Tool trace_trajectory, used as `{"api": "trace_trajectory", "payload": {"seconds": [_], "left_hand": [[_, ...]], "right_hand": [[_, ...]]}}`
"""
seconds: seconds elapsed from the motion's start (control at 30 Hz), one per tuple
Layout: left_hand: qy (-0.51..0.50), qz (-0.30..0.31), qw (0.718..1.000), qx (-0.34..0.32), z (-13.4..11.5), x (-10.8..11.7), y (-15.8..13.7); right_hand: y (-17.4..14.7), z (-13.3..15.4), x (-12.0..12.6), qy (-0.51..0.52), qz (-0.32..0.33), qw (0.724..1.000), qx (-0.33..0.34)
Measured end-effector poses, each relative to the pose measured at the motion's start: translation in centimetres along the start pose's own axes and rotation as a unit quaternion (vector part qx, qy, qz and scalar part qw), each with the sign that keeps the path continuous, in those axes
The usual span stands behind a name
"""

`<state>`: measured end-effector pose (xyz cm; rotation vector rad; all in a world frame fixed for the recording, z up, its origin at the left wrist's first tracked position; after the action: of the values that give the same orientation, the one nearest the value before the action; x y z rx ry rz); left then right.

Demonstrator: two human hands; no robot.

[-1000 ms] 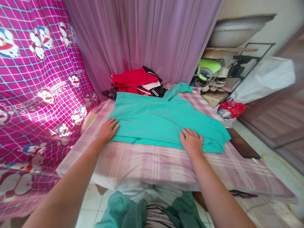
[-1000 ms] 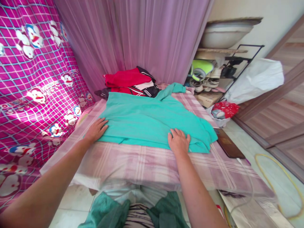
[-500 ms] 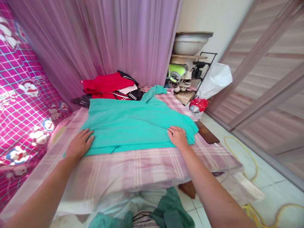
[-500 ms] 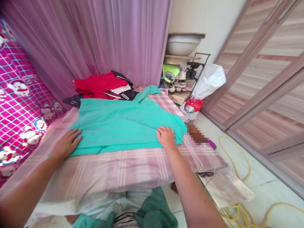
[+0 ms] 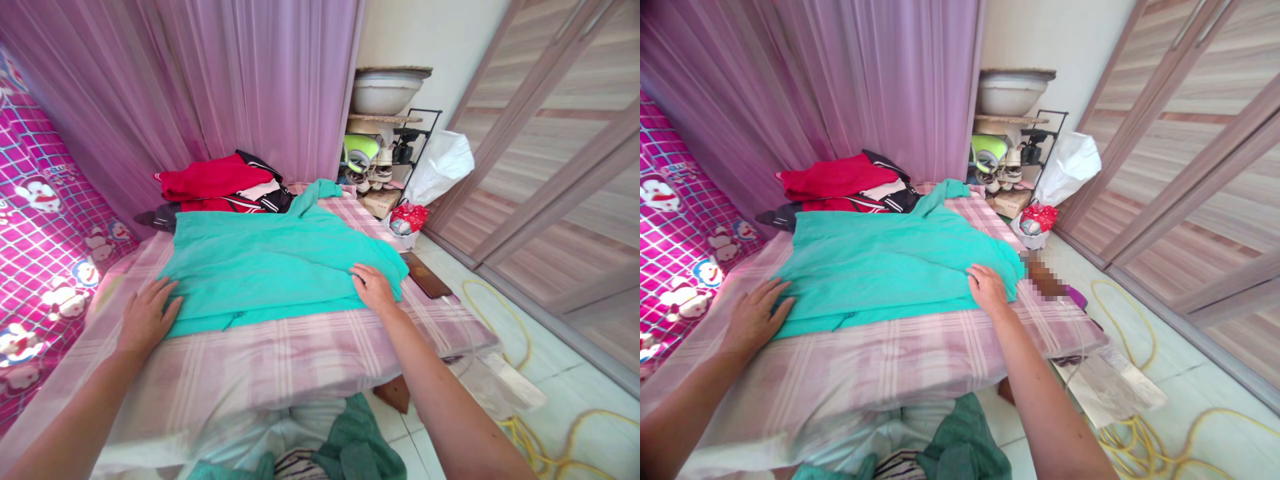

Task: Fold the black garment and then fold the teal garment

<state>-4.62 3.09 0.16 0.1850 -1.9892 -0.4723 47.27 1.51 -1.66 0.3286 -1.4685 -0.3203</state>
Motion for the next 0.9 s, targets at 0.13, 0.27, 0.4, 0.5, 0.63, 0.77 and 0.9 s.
{"api": "trace_trajectory", "payload": {"seconds": [0.13,0.27,0.4,0.5,0.63,0.77,0.9], "left_hand": [[-0.002,0.037,0.998,-0.047,-1.1,1.5,-1.4],[-0.018,0.132,0.988,-0.082,0.0,2.1,-2.5],[-0.010,0.193,0.975,-0.106,2.0,2.5,-2.9],[0.000,0.224,0.968,-0.114,3.2,2.3,-2.8],[0.012,0.225,0.968,-0.107,3.1,1.8,-2.4],[0.025,0.225,0.970,-0.092,2.4,1.7,-1.7],[0.012,0.208,0.972,-0.107,3.0,2.3,-2.4]], "right_hand": [[-0.9,-3.6,1.6,0.028,0.028,0.999,0.011],[-2.9,-5.9,2.5,0.023,0.117,0.987,0.103],[-4.0,-6.0,2.6,-0.035,0.147,0.976,0.158],[-3.6,-5.2,2.3,-0.075,0.151,0.969,0.182],[-2.5,-4.3,2.1,-0.098,0.123,0.970,0.187],[-1.6,-4.2,1.6,-0.104,0.123,0.971,0.178],[-1.5,-4.2,1.4,-0.090,0.098,0.974,0.183]]}}
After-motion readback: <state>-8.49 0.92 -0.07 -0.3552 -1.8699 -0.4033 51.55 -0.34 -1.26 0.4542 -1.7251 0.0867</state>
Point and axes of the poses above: each hand's wrist, its own y-axis towards the middle knuckle, its own x-axis out of the back of the hand, z = x × y, the point moved 5 cm from there along y, towards the middle knuckle, and after that the axes turned 14 degrees about -y, right-handed, at the moved point
